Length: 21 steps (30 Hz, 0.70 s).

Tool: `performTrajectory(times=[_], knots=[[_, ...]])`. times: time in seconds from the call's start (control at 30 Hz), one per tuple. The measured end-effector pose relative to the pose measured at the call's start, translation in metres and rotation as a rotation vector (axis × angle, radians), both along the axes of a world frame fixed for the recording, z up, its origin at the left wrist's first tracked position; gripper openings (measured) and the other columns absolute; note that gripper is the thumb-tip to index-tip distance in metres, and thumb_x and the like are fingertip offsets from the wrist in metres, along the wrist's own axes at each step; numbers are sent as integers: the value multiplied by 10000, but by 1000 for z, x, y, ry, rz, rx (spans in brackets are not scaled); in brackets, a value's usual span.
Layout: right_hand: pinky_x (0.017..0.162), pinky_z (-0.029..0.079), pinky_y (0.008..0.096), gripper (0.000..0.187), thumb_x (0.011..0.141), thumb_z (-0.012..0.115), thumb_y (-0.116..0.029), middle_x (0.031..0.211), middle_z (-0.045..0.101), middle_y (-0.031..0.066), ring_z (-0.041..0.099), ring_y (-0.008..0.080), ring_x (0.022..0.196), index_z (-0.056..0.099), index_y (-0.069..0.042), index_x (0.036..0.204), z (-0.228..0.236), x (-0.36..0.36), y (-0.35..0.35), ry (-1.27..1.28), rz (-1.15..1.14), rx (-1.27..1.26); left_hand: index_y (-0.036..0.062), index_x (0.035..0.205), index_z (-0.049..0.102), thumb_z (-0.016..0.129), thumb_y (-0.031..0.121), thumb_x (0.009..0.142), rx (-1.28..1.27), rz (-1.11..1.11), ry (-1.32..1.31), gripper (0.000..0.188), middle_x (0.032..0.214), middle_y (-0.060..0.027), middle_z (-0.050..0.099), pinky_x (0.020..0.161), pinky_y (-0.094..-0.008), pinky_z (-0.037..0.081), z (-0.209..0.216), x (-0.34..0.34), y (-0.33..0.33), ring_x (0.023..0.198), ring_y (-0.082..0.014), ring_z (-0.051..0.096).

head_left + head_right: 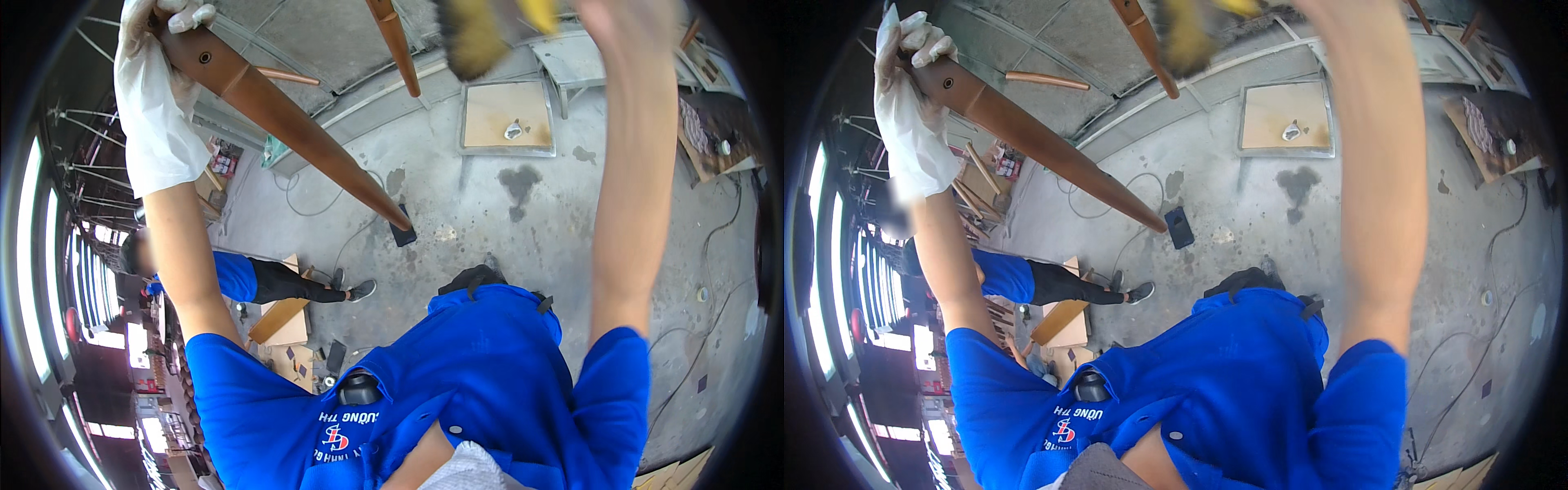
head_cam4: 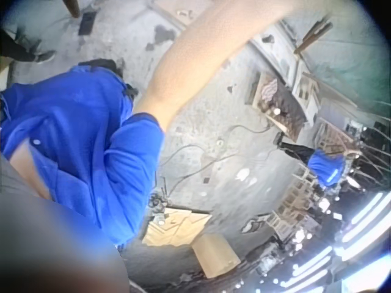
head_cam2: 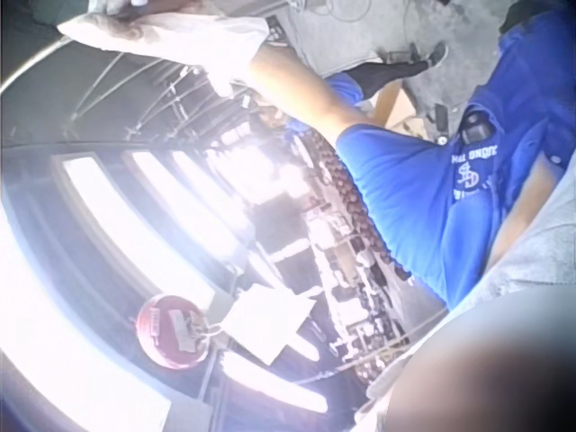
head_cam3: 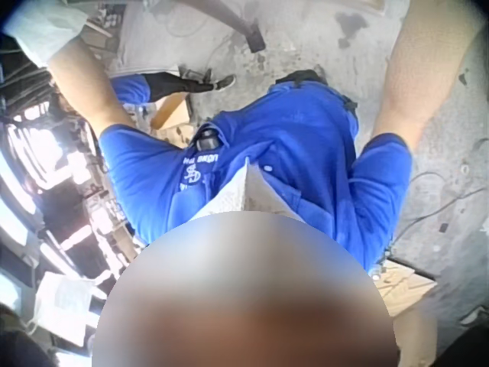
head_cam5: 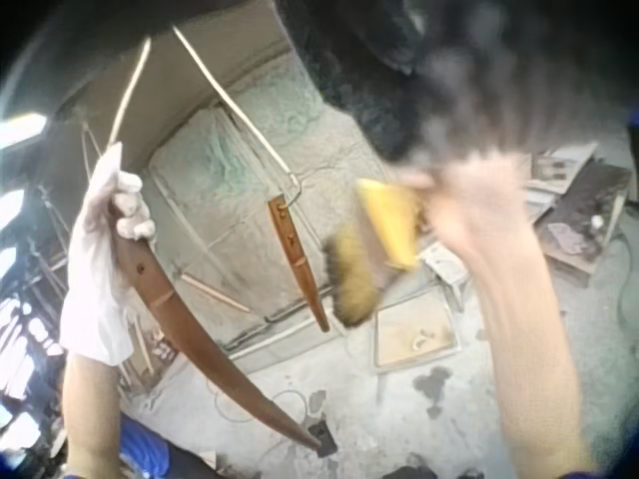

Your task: The person uses a paintbrush to apply a finish to wooden chair legs. They hold each leg with a gloved hand and brush it while another person uses a spray gun nearby. The person rotates the legs to coat different sides and places them back on a rack after finishing.

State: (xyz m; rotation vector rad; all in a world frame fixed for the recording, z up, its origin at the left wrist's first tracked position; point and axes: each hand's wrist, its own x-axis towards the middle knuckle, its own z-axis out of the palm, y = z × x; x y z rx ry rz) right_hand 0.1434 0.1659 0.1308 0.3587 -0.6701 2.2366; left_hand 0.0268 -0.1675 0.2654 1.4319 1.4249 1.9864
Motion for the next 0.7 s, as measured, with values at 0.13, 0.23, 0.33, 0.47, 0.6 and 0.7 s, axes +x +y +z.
performTrajectory(times=[0.13,0.23,0.33,0.47,0.6,0.7], knots=[[1047,462,403,494,1079,524,-464,1141,720,114,634,239,1098,743,-38,1199,-253,55,26,-352,-414,107,-139,1164,551,631,120,1040,-38,-63,-20,298,840,-35,518,721,-299,474,10,17,29,682,-119,504],[859,520,368,573,1079,536,-537,984,744,69,660,198,932,789,-24,1105,-408,105,-12,-1088,-395,574,-138,1136,582,628,131,1039,-46,-77,-83,290,813,-43,518,725,-311,482,19,34,51,674,-134,542],[660,505,332,569,1086,543,-515,824,707,50,623,165,684,785,-1,1104,-459,148,-31,-1248,-328,435,-151,1124,590,625,136,1038,-135,-192,-73,302,839,-35,530,734,-322,491,36,46,78,688,-139,573],[528,431,285,586,1083,566,-491,744,663,53,567,118,569,773,57,1113,-411,192,-29,-711,-480,-39,-75,1012,582,628,132,1055,-194,-82,-21,217,741,-22,511,661,-315,529,56,57,110,618,-146,558],[519,436,275,609,1075,582,-492,720,652,59,580,126,570,765,88,1096,-332,221,-19,-447,-637,323,-58,1005,582,613,108,1062,-102,-50,49,178,735,-17,500,650,-305,535,59,75,131,601,-140,543],[516,466,284,543,1026,689,-470,700,681,79,612,145,558,773,65,996,-284,228,-9,-39,-692,490,16,948,564,605,97,1064,-130,-42,98,148,725,18,477,636,-292,521,55,90,144,588,-116,533]])
